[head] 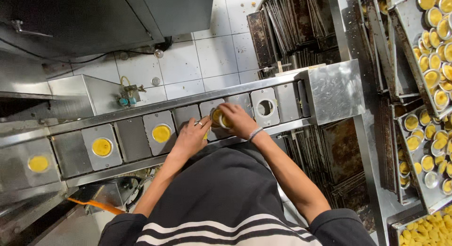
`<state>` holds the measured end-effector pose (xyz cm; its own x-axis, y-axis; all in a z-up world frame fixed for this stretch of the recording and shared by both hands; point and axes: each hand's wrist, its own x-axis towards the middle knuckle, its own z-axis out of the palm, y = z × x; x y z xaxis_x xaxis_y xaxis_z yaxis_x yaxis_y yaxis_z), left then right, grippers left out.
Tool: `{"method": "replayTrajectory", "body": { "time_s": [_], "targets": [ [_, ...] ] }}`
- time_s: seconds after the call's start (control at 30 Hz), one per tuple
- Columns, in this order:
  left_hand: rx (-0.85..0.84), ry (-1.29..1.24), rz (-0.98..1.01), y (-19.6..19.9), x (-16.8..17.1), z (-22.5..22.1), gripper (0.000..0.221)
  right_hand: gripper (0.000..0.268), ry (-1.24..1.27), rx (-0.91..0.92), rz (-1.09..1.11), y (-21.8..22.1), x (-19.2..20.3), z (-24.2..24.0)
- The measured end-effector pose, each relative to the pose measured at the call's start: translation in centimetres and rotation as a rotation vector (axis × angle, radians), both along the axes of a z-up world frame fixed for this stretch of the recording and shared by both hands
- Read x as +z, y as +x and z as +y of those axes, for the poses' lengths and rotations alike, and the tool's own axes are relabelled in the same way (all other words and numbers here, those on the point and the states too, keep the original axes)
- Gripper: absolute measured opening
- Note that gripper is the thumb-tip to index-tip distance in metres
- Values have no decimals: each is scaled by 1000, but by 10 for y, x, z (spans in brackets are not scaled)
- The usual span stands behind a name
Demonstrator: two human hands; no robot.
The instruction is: The person sorts pastry tins by taking empty ones from a conveyor belt and placing them onto a tray, while moving filled tins from the tray back onto the conveyor belt.
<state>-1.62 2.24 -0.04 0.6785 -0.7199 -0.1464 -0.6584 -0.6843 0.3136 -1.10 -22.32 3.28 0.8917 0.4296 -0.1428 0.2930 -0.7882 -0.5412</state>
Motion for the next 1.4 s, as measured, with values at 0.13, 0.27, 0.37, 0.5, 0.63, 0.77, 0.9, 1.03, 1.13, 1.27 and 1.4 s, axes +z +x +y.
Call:
{"method": "replayTrajectory", "body": {
  "time_s": [0.13,0.27,0.37,0.5,0.63,0.77,0.9,1.03,1.13,1.27,1.4],
  "targets": [
    [36,43,21,-8,24,15,67,92,-201,103,-39,11,-16,28],
    [62,78,15,-12,28,33,68,93,-153,140,7,22,-26,43],
    [82,108,0,-14,34,44,69,93,5,30,112,21,-36,43],
    [175,124,105,-17,48,59,64,84,165,-229,149,13,-29,13],
    [310,3,317,-15,49,77,63,89,-31,-349,83,-6,-27,-27],
    [544,-130,152,-18,31,92,64,81,-125,-276,51,-17,-26,-31],
    [636,-172,104,-14,41,98,62,82,-99,-139,17,-16,-35,-17],
    [639,-163,108,-18,48,94,62,90,-41,-91,41,-24,-47,-19],
    [601,-178,123,-19,51,89,63,99,50,-246,130,-30,-53,-46],
    [581,-191,204,-26,48,82,62,87,159,-499,-78,-31,-47,-95],
    [523,-186,246,-24,51,70,61,89,104,-423,-112,-24,-33,-95]
  ]
}}
